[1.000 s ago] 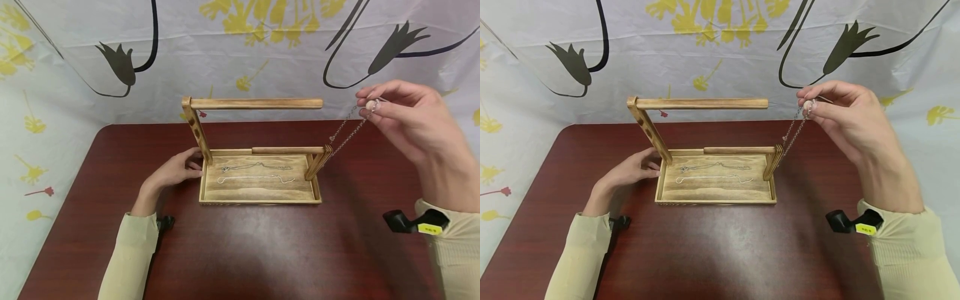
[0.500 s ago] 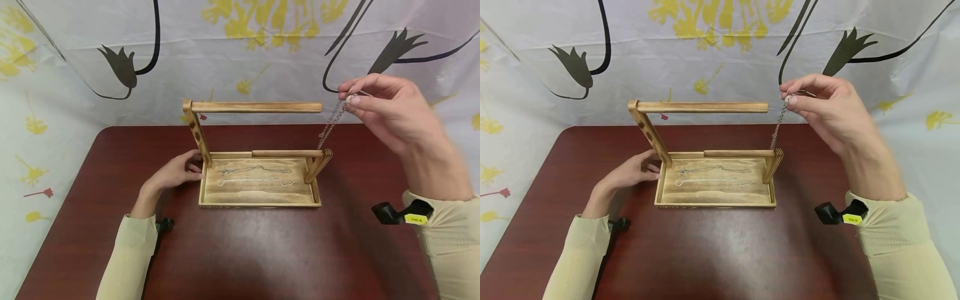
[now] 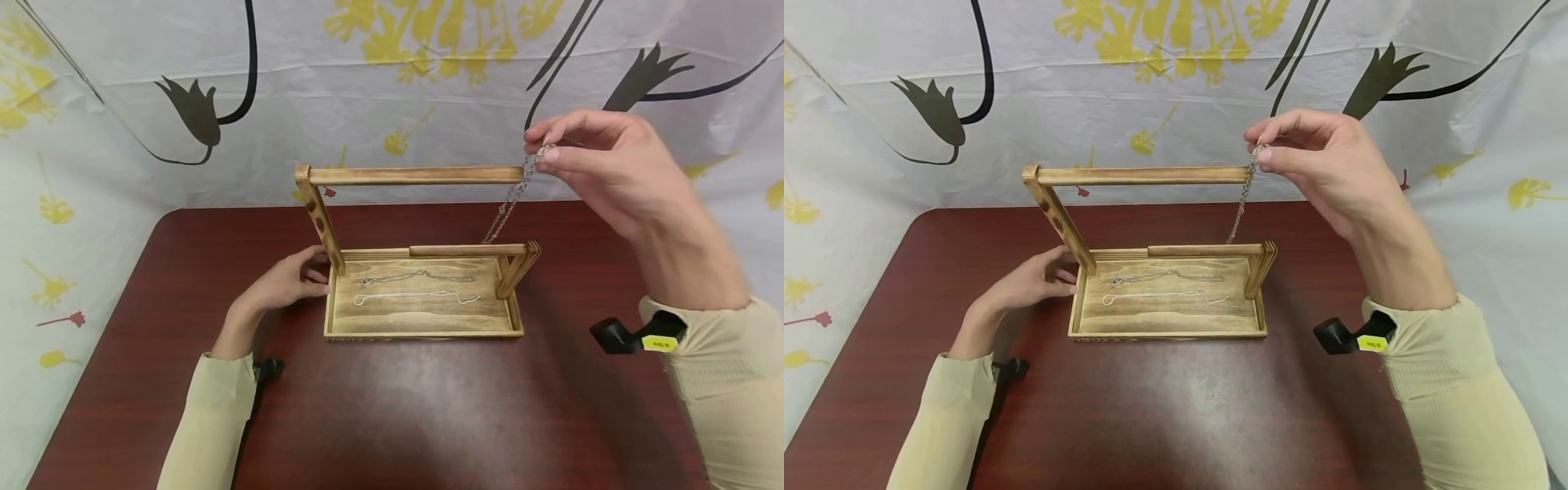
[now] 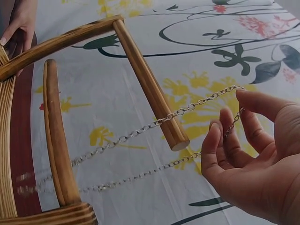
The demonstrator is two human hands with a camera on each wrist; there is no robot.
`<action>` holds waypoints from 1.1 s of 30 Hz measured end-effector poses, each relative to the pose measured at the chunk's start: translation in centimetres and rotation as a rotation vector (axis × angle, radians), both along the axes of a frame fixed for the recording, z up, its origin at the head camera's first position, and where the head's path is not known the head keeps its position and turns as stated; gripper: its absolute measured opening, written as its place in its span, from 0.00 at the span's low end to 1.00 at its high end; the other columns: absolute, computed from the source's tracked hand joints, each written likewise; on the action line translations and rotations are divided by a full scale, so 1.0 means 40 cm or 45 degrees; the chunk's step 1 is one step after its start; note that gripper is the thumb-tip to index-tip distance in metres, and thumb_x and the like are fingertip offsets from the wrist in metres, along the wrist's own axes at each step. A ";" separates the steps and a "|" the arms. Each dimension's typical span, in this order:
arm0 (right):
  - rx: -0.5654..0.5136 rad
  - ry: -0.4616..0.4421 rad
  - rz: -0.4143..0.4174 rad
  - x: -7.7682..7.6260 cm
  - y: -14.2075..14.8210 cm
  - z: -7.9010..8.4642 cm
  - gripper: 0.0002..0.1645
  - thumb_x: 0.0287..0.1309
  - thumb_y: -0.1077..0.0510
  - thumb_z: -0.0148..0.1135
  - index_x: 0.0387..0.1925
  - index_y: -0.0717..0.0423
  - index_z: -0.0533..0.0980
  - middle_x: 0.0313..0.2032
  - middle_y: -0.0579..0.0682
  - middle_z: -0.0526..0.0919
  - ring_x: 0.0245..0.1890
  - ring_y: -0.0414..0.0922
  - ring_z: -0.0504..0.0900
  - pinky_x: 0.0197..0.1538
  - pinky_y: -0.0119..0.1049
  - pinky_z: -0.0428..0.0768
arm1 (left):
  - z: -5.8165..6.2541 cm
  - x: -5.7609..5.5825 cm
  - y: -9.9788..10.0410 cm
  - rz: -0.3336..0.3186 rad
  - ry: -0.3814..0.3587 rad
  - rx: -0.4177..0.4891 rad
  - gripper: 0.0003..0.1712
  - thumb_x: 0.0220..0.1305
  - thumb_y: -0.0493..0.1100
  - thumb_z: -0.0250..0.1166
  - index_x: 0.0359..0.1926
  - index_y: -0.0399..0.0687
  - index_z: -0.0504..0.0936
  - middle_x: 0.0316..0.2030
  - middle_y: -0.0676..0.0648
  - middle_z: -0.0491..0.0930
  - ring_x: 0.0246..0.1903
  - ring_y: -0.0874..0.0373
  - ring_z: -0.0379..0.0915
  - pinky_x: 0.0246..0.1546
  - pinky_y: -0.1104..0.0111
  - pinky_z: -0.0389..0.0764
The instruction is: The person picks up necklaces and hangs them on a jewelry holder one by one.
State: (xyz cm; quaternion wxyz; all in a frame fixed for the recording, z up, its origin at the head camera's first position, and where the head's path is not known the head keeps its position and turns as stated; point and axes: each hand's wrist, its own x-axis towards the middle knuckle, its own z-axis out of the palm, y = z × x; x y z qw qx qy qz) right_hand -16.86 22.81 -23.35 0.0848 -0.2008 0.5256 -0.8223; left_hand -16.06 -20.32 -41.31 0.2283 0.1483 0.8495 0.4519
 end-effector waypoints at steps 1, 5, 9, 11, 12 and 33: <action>0.000 0.001 0.006 -0.001 -0.003 0.001 0.13 0.57 0.86 0.48 0.35 0.78 0.78 0.45 0.64 0.82 0.47 0.55 0.79 0.51 0.37 0.79 | 0.000 0.000 0.000 0.001 -0.005 0.003 0.42 0.64 0.33 0.68 0.75 0.41 0.57 0.67 0.34 0.64 0.53 0.42 0.76 0.49 0.56 0.80; -0.005 0.005 0.032 -0.003 -0.014 0.001 0.14 0.57 0.87 0.48 0.35 0.78 0.78 0.45 0.65 0.82 0.47 0.55 0.79 0.51 0.38 0.80 | -0.001 0.000 -0.002 -0.007 -0.019 0.013 0.43 0.64 0.34 0.68 0.75 0.42 0.57 0.67 0.35 0.65 0.53 0.43 0.76 0.50 0.57 0.80; -0.013 0.020 0.069 -0.006 -0.024 0.000 0.14 0.57 0.87 0.48 0.36 0.78 0.78 0.45 0.65 0.82 0.47 0.55 0.79 0.50 0.38 0.80 | -0.001 0.001 -0.001 -0.009 -0.025 0.014 0.43 0.64 0.34 0.68 0.75 0.43 0.57 0.68 0.36 0.65 0.54 0.44 0.76 0.49 0.57 0.80; -0.004 0.041 0.074 -0.005 -0.032 0.000 0.14 0.57 0.87 0.48 0.36 0.78 0.78 0.44 0.65 0.82 0.46 0.55 0.80 0.49 0.38 0.80 | -0.001 0.001 -0.001 -0.009 -0.026 0.014 0.43 0.64 0.35 0.68 0.75 0.43 0.57 0.68 0.36 0.65 0.54 0.44 0.76 0.49 0.57 0.80; 0.010 0.058 0.064 -0.005 -0.037 0.000 0.13 0.57 0.87 0.48 0.36 0.78 0.78 0.43 0.64 0.82 0.46 0.55 0.80 0.49 0.38 0.80 | -0.002 0.001 -0.001 -0.007 -0.026 0.012 0.43 0.64 0.35 0.68 0.75 0.44 0.57 0.68 0.36 0.64 0.54 0.44 0.76 0.49 0.57 0.80; 0.209 0.142 -0.014 0.003 -0.130 0.012 0.05 0.56 0.77 0.64 0.36 0.74 0.78 0.42 0.61 0.82 0.35 0.50 0.81 0.46 0.37 0.80 | -0.005 -0.007 -0.007 -0.022 -0.015 0.027 0.43 0.64 0.34 0.68 0.75 0.42 0.57 0.68 0.35 0.64 0.54 0.43 0.76 0.50 0.58 0.80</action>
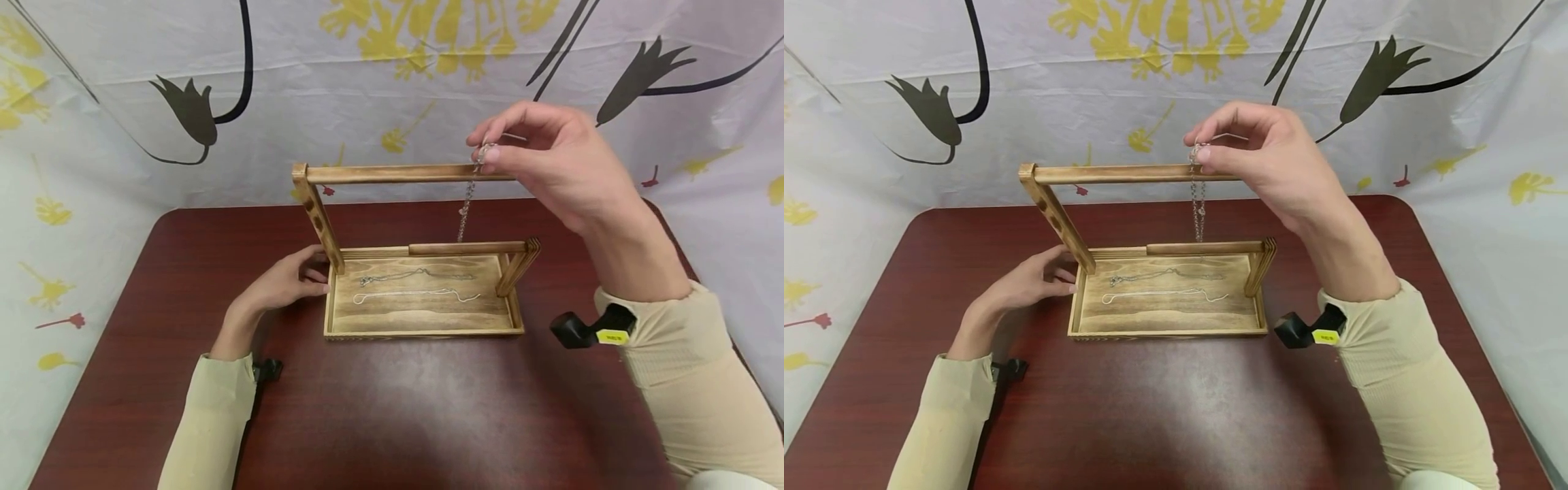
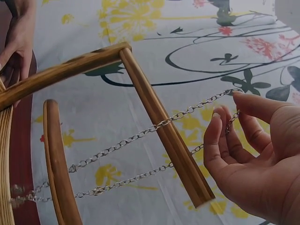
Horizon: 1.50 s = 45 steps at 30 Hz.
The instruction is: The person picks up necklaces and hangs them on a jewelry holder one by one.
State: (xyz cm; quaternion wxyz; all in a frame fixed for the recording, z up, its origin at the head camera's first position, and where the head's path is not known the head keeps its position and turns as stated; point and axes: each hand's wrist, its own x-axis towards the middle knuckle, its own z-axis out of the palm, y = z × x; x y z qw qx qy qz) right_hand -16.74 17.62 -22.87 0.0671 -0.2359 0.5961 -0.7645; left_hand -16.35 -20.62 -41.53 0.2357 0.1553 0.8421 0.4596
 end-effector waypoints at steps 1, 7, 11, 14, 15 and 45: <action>0.000 0.001 0.001 0.000 -0.005 0.001 0.05 0.56 0.77 0.64 0.36 0.74 0.78 0.42 0.61 0.82 0.34 0.50 0.81 0.46 0.38 0.80 | -0.001 0.000 0.000 -0.004 0.003 0.005 0.43 0.64 0.33 0.68 0.75 0.42 0.56 0.68 0.35 0.64 0.54 0.43 0.76 0.49 0.58 0.80; 0.013 0.026 -0.024 0.004 -0.044 0.000 0.04 0.56 0.76 0.64 0.35 0.73 0.80 0.40 0.61 0.82 0.33 0.48 0.81 0.45 0.37 0.81 | 0.001 0.002 -0.001 -0.005 0.009 0.009 0.43 0.64 0.33 0.68 0.75 0.40 0.56 0.68 0.34 0.64 0.53 0.42 0.76 0.49 0.59 0.81; 0.033 0.082 -0.059 0.011 -0.075 -0.004 0.03 0.55 0.76 0.65 0.33 0.71 0.80 0.38 0.60 0.83 0.35 0.49 0.82 0.45 0.36 0.80 | 0.003 0.003 -0.001 0.006 -0.002 0.000 0.44 0.64 0.33 0.68 0.76 0.42 0.56 0.69 0.35 0.64 0.54 0.43 0.77 0.49 0.59 0.81; 0.041 0.111 -0.065 0.017 -0.093 -0.005 0.04 0.55 0.76 0.66 0.33 0.70 0.81 0.38 0.59 0.83 0.39 0.51 0.82 0.46 0.36 0.80 | 0.003 0.004 0.001 0.010 -0.009 0.004 0.44 0.64 0.33 0.69 0.76 0.43 0.57 0.69 0.36 0.64 0.54 0.44 0.77 0.49 0.59 0.81; 0.042 0.109 -0.060 0.018 -0.097 -0.005 0.04 0.55 0.76 0.67 0.33 0.70 0.81 0.38 0.59 0.83 0.40 0.52 0.82 0.46 0.36 0.80 | 0.004 0.004 0.001 0.009 -0.009 0.005 0.44 0.64 0.33 0.69 0.76 0.43 0.57 0.69 0.36 0.64 0.53 0.44 0.77 0.49 0.59 0.81; -0.030 -0.200 0.123 0.008 -0.197 0.006 0.07 0.61 0.75 0.60 0.36 0.65 0.80 0.41 0.60 0.79 0.38 0.49 0.81 0.46 0.40 0.81 | -0.007 0.000 -0.001 -0.020 0.012 0.022 0.40 0.66 0.34 0.66 0.74 0.43 0.59 0.62 0.35 0.70 0.49 0.45 0.76 0.48 0.58 0.79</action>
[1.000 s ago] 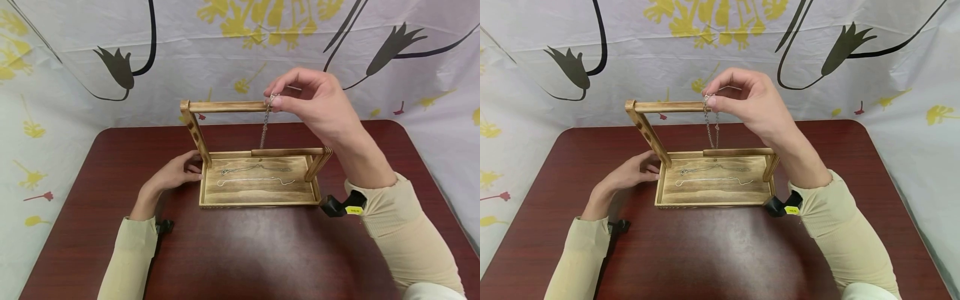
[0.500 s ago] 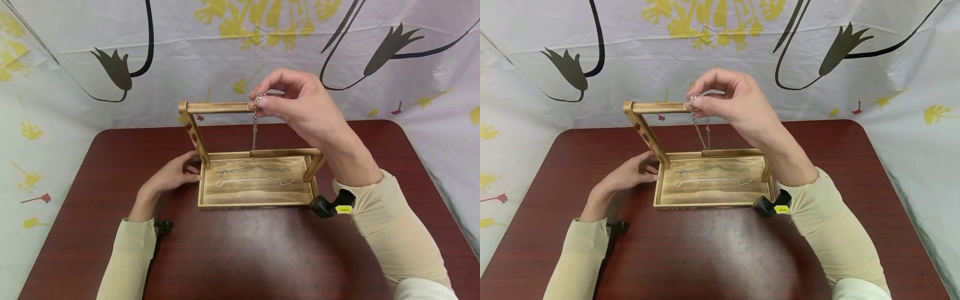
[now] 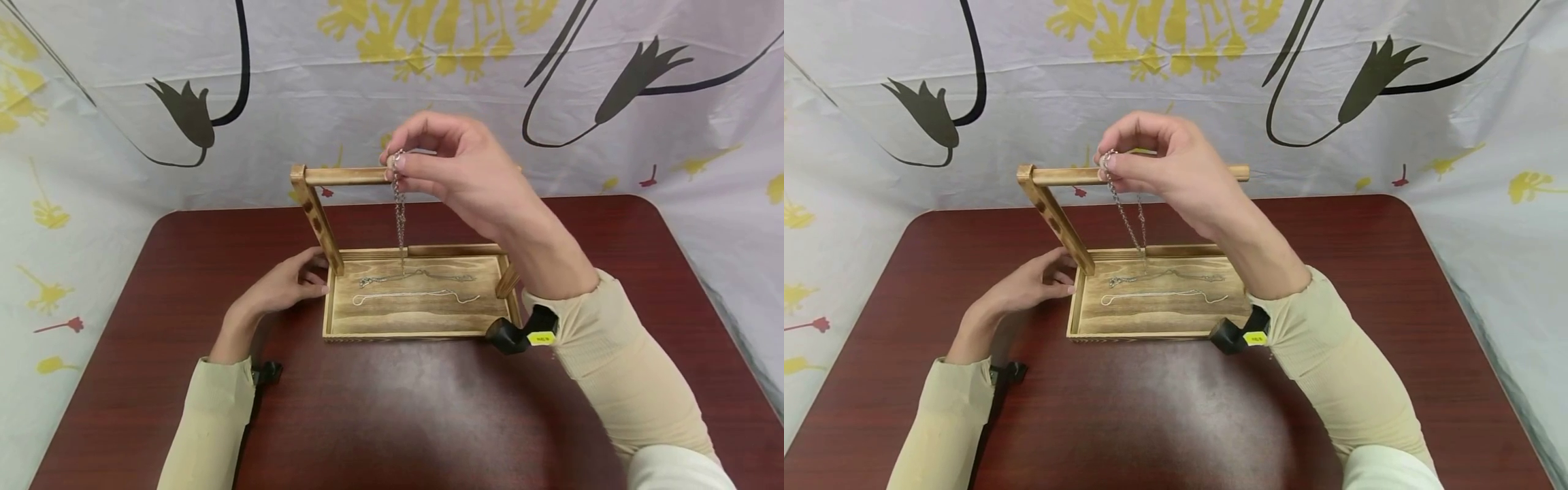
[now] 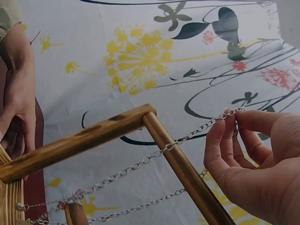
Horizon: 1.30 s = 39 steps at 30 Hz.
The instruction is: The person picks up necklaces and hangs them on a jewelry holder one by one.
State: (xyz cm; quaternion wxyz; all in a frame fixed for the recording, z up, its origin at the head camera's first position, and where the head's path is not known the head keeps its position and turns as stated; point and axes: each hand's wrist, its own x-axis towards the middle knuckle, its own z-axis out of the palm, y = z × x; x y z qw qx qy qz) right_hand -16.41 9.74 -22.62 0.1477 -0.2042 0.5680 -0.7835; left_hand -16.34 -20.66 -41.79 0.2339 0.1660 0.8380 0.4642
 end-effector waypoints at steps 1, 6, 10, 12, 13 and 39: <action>0.011 -0.004 -0.001 0.000 -0.004 0.000 0.07 0.61 0.75 0.59 0.36 0.65 0.80 0.41 0.60 0.80 0.38 0.49 0.81 0.47 0.40 0.81 | 0.001 0.000 0.000 0.001 -0.001 -0.001 0.40 0.66 0.34 0.66 0.74 0.43 0.59 0.62 0.35 0.70 0.49 0.45 0.76 0.48 0.58 0.79; 0.049 0.023 0.012 -0.002 -0.023 -0.006 0.08 0.62 0.76 0.58 0.36 0.65 0.80 0.41 0.61 0.80 0.37 0.48 0.81 0.45 0.39 0.81 | 0.006 0.001 0.001 0.004 -0.001 -0.012 0.40 0.66 0.34 0.66 0.74 0.43 0.58 0.62 0.35 0.70 0.50 0.45 0.76 0.47 0.59 0.80; 0.062 0.048 0.022 0.000 -0.039 -0.006 0.08 0.62 0.76 0.58 0.36 0.64 0.79 0.41 0.63 0.80 0.37 0.47 0.81 0.45 0.39 0.82 | 0.009 0.001 0.002 0.006 -0.005 -0.025 0.41 0.66 0.34 0.67 0.75 0.43 0.57 0.63 0.35 0.69 0.51 0.45 0.76 0.47 0.59 0.80; 0.082 0.063 0.021 0.001 -0.046 -0.004 0.08 0.63 0.75 0.58 0.37 0.64 0.79 0.42 0.64 0.80 0.37 0.47 0.81 0.45 0.39 0.82 | 0.010 0.000 0.002 0.012 -0.001 -0.037 0.42 0.66 0.35 0.67 0.75 0.43 0.56 0.61 0.35 0.70 0.50 0.45 0.76 0.47 0.59 0.80; 0.089 0.063 0.020 0.001 -0.050 -0.004 0.08 0.63 0.75 0.58 0.37 0.64 0.79 0.42 0.64 0.80 0.37 0.47 0.82 0.46 0.40 0.82 | 0.010 0.000 0.001 0.015 0.004 -0.046 0.43 0.66 0.35 0.67 0.76 0.42 0.56 0.60 0.35 0.71 0.50 0.45 0.76 0.47 0.59 0.80; 0.115 -0.007 0.042 0.004 -0.121 -0.035 0.07 0.63 0.75 0.58 0.41 0.67 0.77 0.39 0.58 0.81 0.37 0.46 0.81 0.49 0.43 0.82 | 0.009 0.001 0.002 0.030 0.004 -0.072 0.44 0.66 0.37 0.67 0.76 0.40 0.53 0.48 0.37 0.80 0.45 0.49 0.78 0.48 0.58 0.78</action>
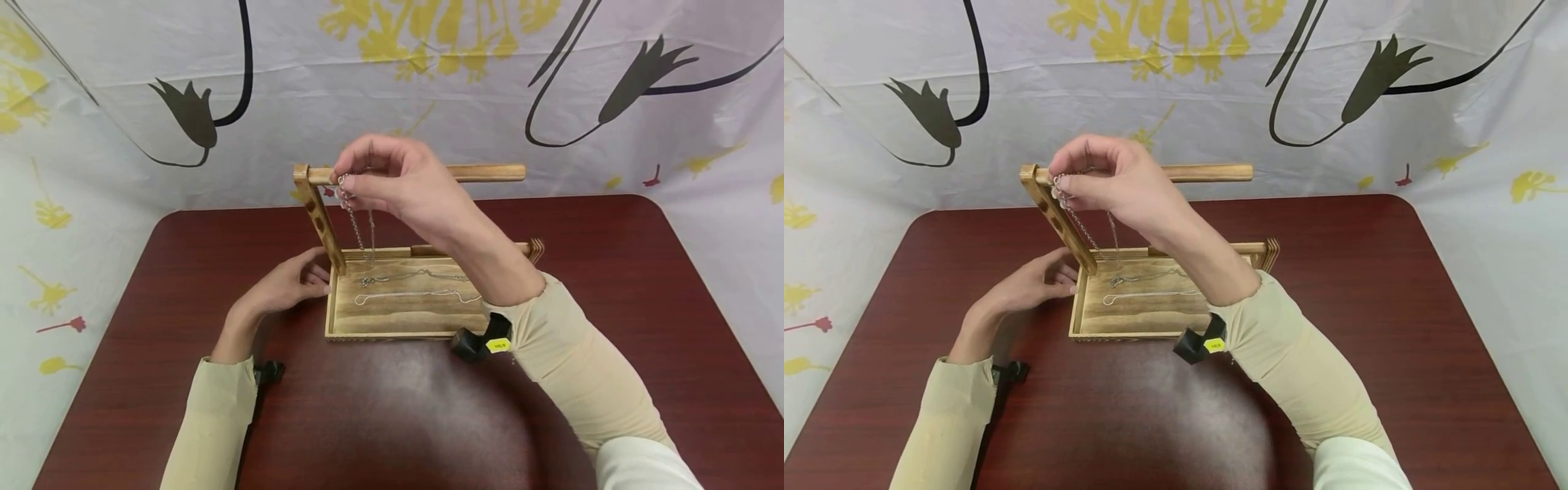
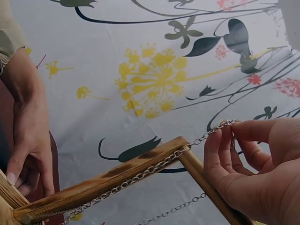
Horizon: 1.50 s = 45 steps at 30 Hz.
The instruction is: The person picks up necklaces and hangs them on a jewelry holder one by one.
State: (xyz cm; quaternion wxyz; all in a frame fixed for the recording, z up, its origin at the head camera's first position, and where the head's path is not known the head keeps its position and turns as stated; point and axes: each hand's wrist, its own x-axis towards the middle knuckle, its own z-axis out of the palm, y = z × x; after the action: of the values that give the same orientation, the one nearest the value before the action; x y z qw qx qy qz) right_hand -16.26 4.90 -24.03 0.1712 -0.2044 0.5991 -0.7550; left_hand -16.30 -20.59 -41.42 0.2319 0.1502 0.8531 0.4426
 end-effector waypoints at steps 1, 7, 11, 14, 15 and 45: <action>0.002 0.006 0.003 0.000 0.000 -0.003 0.07 0.63 0.75 0.58 0.41 0.68 0.77 0.39 0.59 0.81 0.37 0.46 0.81 0.49 0.42 0.82 | 0.000 0.000 0.000 0.001 0.000 0.000 0.44 0.66 0.37 0.67 0.76 0.40 0.53 0.48 0.37 0.80 0.45 0.49 0.78 0.48 0.58 0.78; 0.013 0.060 0.015 0.000 -0.001 -0.015 0.07 0.64 0.74 0.58 0.42 0.69 0.78 0.42 0.63 0.81 0.38 0.46 0.83 0.49 0.42 0.82 | 0.000 0.000 0.002 -0.001 -0.005 0.008 0.44 0.66 0.37 0.68 0.76 0.41 0.54 0.48 0.37 0.80 0.45 0.49 0.78 0.48 0.58 0.78; 0.009 0.091 0.029 0.002 0.000 -0.020 0.08 0.64 0.72 0.59 0.44 0.69 0.79 0.46 0.64 0.81 0.43 0.52 0.84 0.51 0.45 0.81 | -0.001 -0.001 0.001 0.002 -0.019 0.023 0.44 0.66 0.37 0.67 0.77 0.41 0.54 0.49 0.37 0.79 0.46 0.48 0.78 0.48 0.59 0.77; 0.009 0.100 0.040 0.005 0.004 -0.023 0.10 0.64 0.70 0.60 0.46 0.68 0.79 0.48 0.63 0.82 0.48 0.56 0.83 0.53 0.46 0.80 | -0.003 0.000 0.000 0.006 -0.024 0.036 0.45 0.66 0.37 0.67 0.77 0.42 0.53 0.49 0.36 0.79 0.46 0.48 0.78 0.48 0.58 0.77; 0.007 0.098 0.043 0.006 0.005 -0.024 0.10 0.65 0.70 0.60 0.47 0.68 0.79 0.49 0.62 0.82 0.50 0.56 0.83 0.54 0.46 0.80 | -0.003 0.000 -0.001 0.007 -0.023 0.037 0.45 0.66 0.37 0.67 0.77 0.42 0.54 0.49 0.36 0.79 0.46 0.48 0.78 0.48 0.58 0.77; -0.215 0.088 0.289 0.019 0.071 -0.072 0.34 0.79 0.46 0.39 0.71 0.68 0.61 0.69 0.61 0.67 0.71 0.51 0.65 0.72 0.45 0.58 | -0.004 0.001 0.000 0.007 -0.013 0.013 0.44 0.67 0.38 0.67 0.77 0.43 0.54 0.50 0.37 0.78 0.46 0.48 0.77 0.48 0.58 0.77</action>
State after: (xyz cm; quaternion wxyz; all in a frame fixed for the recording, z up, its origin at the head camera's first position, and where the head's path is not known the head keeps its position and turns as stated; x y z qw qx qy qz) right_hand -15.51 7.75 -26.90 0.2169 -0.3105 0.5121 -0.7709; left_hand -16.27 -20.61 -41.57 0.2343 0.1469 0.8501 0.4482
